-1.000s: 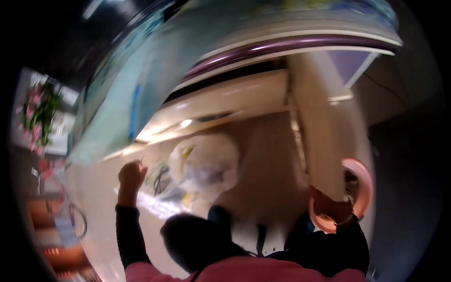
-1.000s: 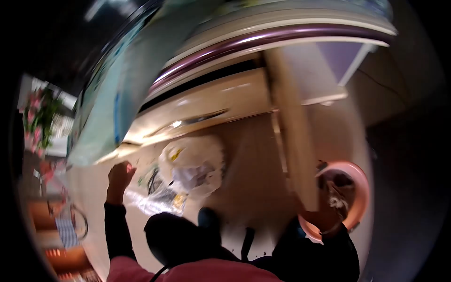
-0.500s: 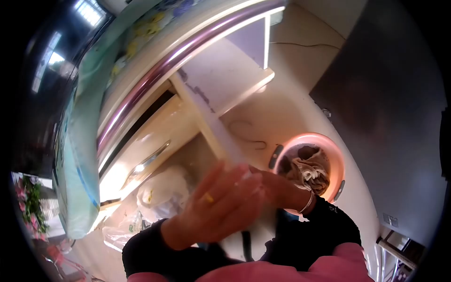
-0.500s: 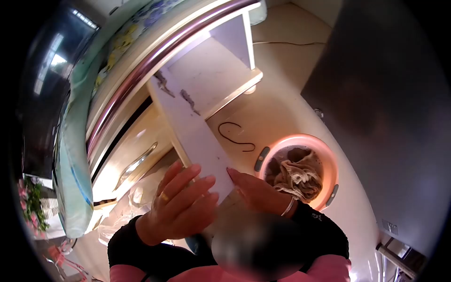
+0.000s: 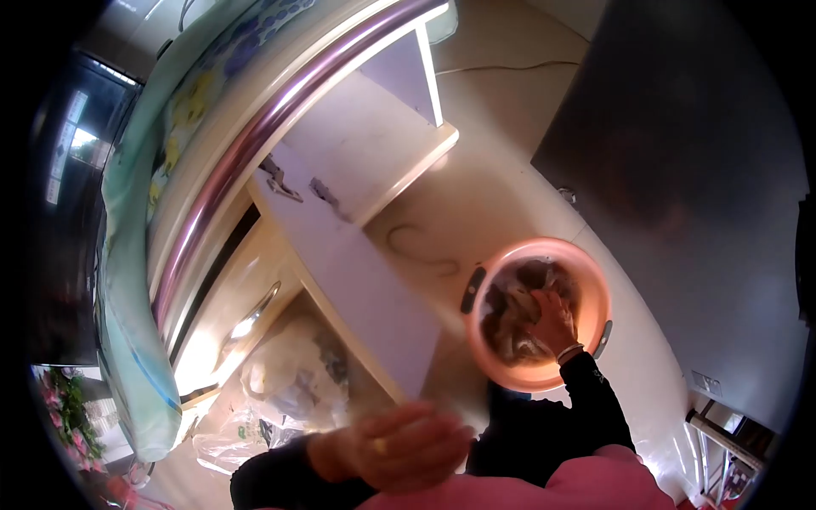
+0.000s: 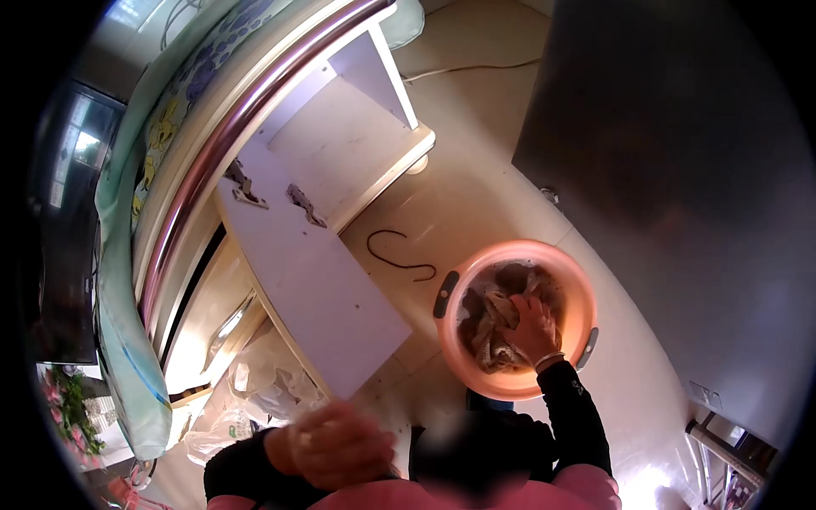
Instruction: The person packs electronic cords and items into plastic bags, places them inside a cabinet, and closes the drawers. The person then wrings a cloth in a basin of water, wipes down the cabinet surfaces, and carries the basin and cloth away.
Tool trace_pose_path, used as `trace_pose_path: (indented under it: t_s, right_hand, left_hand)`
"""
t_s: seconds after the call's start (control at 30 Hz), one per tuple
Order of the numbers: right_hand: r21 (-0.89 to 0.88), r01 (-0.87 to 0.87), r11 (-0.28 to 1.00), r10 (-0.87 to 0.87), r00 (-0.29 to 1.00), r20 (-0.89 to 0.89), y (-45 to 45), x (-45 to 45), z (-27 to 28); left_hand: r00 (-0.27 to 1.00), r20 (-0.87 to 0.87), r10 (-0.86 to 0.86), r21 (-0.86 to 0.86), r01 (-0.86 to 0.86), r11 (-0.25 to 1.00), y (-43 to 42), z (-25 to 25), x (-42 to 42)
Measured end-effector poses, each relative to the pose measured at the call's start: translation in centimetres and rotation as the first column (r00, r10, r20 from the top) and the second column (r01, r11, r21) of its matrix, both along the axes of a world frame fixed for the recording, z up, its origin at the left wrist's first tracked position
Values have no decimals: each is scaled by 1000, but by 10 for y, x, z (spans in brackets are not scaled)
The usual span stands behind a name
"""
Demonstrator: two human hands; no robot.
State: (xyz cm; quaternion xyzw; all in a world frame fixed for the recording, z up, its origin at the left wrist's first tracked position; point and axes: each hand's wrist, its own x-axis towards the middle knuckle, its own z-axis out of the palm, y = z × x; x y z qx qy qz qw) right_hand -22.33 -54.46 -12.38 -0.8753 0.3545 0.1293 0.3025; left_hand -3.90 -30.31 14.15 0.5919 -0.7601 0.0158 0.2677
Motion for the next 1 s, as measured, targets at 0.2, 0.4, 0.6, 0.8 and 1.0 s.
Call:
trace_pose_path:
  t_s: [0.2, 0.4, 0.6, 0.8, 1.0]
  right_hand:
    - [518, 380, 766, -577, 763, 293, -19, -20, -26]
    - [971, 166, 174, -954, 272, 124, -13, -12, 90]
    - [977, -123, -175, -949, 286, -134, 14, 2, 133]
    - [995, 72, 64, -974, 223, 46, -1, -19, 112]
    - [858, 232, 459, -835, 441, 327, -8, -19, 114]
  left_hand:
    - [695, -559, 453, 725, 144, 673, -34, -87, -58]
    - [81, -667, 741, 718, 335, 610, -90, -196, -75]
    - [-815, -330, 476, 187, 437, 880, -144, -219, -94]
    - [-819, -390, 422, 345, 295, 891, -150, -209, -95]
    - [-859, -288, 424, 293, 342, 893, -138, -202, -91]
